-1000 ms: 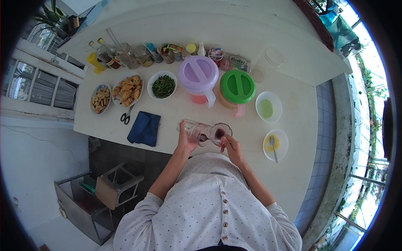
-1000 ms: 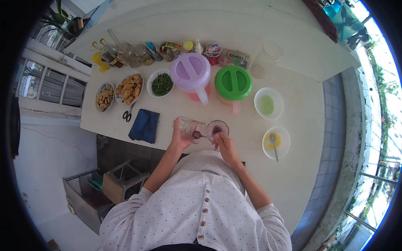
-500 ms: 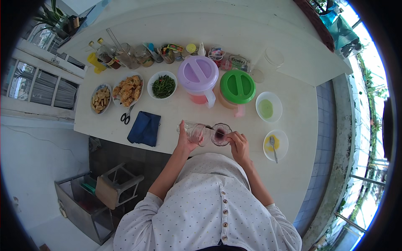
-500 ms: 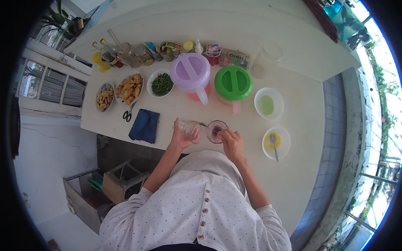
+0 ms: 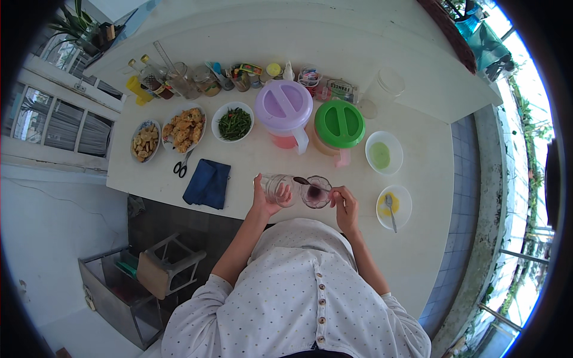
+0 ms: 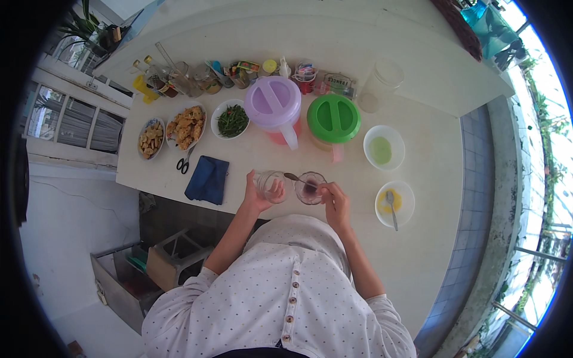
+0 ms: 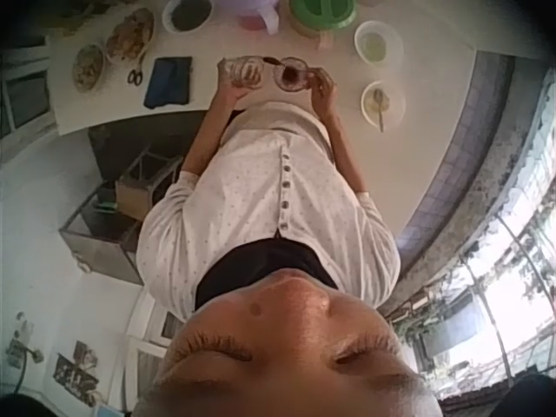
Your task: Preparing multiple colored beverages by pouring liquids from pitchers and stirring.
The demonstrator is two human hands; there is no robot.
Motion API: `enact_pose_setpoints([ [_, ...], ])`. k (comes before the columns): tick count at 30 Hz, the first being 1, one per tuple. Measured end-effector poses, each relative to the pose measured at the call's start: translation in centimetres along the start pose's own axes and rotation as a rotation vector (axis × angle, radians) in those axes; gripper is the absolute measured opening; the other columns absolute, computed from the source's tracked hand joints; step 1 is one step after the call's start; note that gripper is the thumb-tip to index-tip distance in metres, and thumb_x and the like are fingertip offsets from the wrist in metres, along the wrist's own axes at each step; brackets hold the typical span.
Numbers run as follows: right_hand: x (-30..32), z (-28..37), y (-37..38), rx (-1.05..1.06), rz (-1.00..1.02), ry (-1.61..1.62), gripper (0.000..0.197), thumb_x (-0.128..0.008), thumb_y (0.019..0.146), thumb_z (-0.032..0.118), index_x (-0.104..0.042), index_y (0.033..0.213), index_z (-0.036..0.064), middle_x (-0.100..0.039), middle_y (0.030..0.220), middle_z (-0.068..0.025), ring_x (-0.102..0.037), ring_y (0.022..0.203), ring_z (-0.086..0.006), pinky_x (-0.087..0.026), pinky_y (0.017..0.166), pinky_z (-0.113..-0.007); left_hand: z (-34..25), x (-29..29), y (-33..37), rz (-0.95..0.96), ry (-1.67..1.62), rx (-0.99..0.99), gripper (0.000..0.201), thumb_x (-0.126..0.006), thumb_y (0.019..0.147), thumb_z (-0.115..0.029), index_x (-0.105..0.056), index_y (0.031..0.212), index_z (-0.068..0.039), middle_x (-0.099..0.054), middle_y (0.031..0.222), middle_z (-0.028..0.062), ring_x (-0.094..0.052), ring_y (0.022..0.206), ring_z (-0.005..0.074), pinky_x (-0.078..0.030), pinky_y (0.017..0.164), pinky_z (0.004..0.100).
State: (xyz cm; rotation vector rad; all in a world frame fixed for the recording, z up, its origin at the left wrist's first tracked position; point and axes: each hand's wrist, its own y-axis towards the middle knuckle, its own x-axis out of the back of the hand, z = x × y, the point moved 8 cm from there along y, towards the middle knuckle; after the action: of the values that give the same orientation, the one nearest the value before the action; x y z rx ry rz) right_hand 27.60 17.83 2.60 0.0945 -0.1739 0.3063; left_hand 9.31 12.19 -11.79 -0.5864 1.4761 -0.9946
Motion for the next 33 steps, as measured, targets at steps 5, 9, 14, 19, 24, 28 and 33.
enact_pose_setpoints([
  [5, 3.0, 0.9, 0.4, 0.075, -0.214, -0.045, 0.021, -0.041, 0.090, 0.010, -0.055, 0.084, -0.0032, -0.052, 0.076, -0.0063, -0.047, 0.057, -0.0101, -0.039, 0.054, -0.022, -0.2, -0.4, -0.6, 0.031, 0.019, -0.047, 0.081, -0.058, 0.064, -0.061, -0.034, 0.117, -0.004, -0.052, 0.096, 0.0101, -0.055, 0.089, 0.0255, -0.040, 0.082, 0.0429],
  [9, 3.5, 0.8, 0.6, 0.062, -0.188, 0.048, 0.022, -0.041, 0.090, 0.010, -0.057, 0.091, -0.0043, -0.052, 0.081, -0.0066, -0.047, 0.060, -0.0099, -0.038, 0.056, -0.021, -1.5, -2.9, -2.4, 0.179, 0.189, -0.305, 0.064, -0.054, 0.071, -0.056, -0.040, 0.114, -0.010, -0.049, 0.105, 0.0090, -0.051, 0.097, 0.0250, -0.040, 0.083, 0.0405],
  [14, 2.6, -0.1, 0.0, -0.068, -0.078, 0.286, 0.017, -0.047, 0.085, 0.003, -0.059, 0.096, -0.0020, -0.053, 0.085, -0.0051, -0.048, 0.063, -0.0092, -0.039, 0.058, -0.021, -2.8, -5.1, -4.5, 0.265, 0.194, -0.543, 0.057, -0.052, 0.076, -0.052, -0.042, 0.114, -0.012, -0.048, 0.108, 0.0070, -0.047, 0.102, 0.0230, -0.040, 0.086, 0.0384],
  [19, 1.0, -1.1, -1.0, -0.293, 0.002, 0.402, 0.020, -0.047, 0.081, 0.004, -0.059, 0.096, -0.0019, -0.054, 0.081, -0.0038, -0.048, 0.064, -0.0089, -0.038, 0.060, -0.021, -3.8, -6.3, -5.6, 0.373, 0.258, -0.630, 0.056, -0.049, 0.078, -0.051, -0.041, 0.114, -0.009, -0.048, 0.109, 0.0042, -0.047, 0.103, 0.0205, -0.040, 0.089, 0.0384],
  [24, -0.3, -3.3, -1.8, -0.473, 0.038, 0.575, 0.025, -0.044, 0.078, 0.007, -0.057, 0.097, -0.0018, -0.056, 0.080, -0.0058, -0.051, 0.066, -0.0111, -0.039, 0.062, -0.023, -3.1, -7.9, -7.8, 0.366, 0.280, -0.748, 0.059, -0.047, 0.079, -0.052, -0.031, 0.120, -0.013, -0.045, 0.113, 0.0099, -0.046, 0.104, 0.0257, -0.038, 0.091, 0.0408],
  [28, -1.7, -3.3, -2.1, -0.584, 0.072, 0.782, 0.027, -0.042, 0.077, 0.007, -0.054, 0.100, -0.0008, -0.057, 0.081, -0.0061, -0.051, 0.066, -0.0124, -0.039, 0.062, -0.024, -3.0, -7.9, -7.9, 0.398, 0.202, -0.715, 0.065, -0.047, 0.078, -0.053, -0.020, 0.124, -0.017, -0.044, 0.116, 0.0142, -0.047, 0.103, 0.0314, -0.038, 0.090, 0.0430],
  [33, -2.0, -2.9, -2.4, -0.607, 0.083, 0.821, 0.024, -0.041, 0.077, 0.005, -0.053, 0.097, 0.0014, -0.055, 0.080, -0.0054, -0.049, 0.065, -0.0116, -0.038, 0.060, -0.023, -2.9, -8.2, -8.2, 0.379, 0.208, -0.729, 0.059, -0.045, 0.078, -0.054, -0.022, 0.119, -0.018, -0.046, 0.114, 0.0141, -0.048, 0.102, 0.0327, -0.040, 0.087, 0.0437],
])
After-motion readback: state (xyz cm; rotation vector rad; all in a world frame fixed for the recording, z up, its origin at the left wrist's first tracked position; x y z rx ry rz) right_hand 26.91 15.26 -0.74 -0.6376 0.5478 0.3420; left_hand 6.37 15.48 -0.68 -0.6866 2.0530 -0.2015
